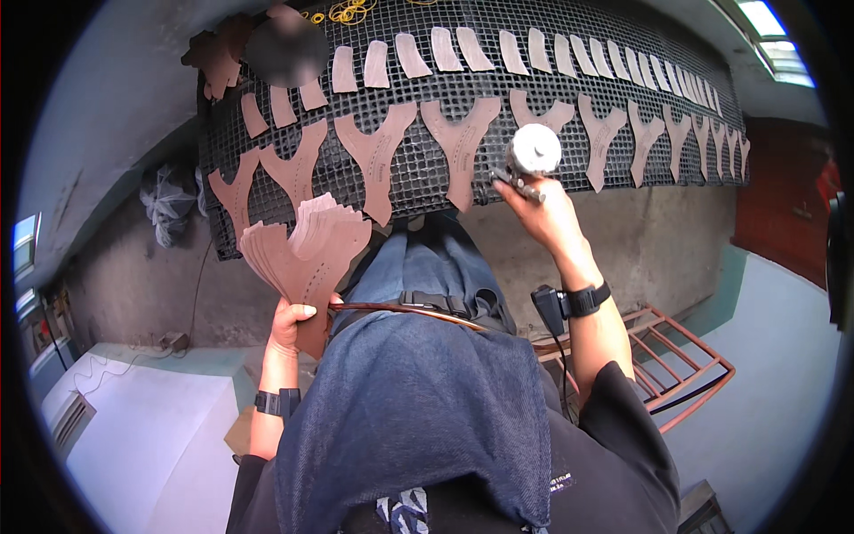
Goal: Apply adhesive to leather shoe upper components using a spray gun and then stack them.
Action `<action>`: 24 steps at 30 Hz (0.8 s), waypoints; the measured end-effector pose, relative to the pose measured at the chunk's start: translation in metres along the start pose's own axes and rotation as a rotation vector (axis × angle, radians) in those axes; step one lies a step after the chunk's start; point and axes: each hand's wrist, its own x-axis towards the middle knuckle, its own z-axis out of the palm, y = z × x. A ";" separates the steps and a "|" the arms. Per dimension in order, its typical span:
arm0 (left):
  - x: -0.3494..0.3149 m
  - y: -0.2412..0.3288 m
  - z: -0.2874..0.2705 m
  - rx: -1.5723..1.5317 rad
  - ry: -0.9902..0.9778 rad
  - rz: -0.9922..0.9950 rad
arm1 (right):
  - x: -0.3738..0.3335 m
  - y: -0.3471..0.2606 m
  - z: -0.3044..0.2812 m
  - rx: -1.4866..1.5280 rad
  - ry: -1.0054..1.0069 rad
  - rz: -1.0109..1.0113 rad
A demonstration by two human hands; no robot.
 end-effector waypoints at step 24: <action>-0.019 -0.008 0.013 -0.113 0.157 0.067 | 0.096 -0.015 -0.007 0.176 0.199 -0.120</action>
